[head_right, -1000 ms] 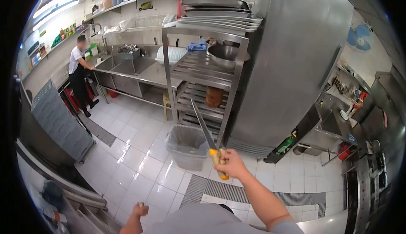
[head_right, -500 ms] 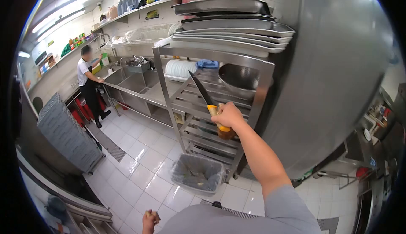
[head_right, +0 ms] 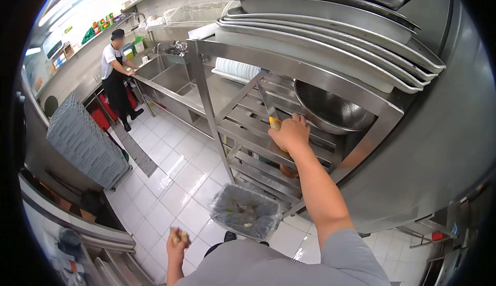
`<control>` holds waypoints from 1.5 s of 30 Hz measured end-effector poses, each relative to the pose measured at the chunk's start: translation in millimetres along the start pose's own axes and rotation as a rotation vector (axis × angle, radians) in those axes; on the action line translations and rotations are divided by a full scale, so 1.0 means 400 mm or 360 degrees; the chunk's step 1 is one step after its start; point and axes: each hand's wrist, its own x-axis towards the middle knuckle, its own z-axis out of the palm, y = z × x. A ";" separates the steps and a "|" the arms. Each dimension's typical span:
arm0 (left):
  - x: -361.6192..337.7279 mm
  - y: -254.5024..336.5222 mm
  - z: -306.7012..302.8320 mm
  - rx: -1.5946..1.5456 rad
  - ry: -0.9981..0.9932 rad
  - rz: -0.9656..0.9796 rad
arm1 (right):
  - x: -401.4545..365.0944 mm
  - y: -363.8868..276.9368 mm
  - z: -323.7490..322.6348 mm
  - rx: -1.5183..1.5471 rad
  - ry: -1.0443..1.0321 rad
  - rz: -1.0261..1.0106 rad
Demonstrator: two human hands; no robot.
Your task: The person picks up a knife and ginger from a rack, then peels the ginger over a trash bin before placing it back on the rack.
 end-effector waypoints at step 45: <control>0.328 0.311 0.446 -0.0485 -0.1732 -0.0259 | -0.762 0.012 0.316 0.2504 -0.0205 0.0476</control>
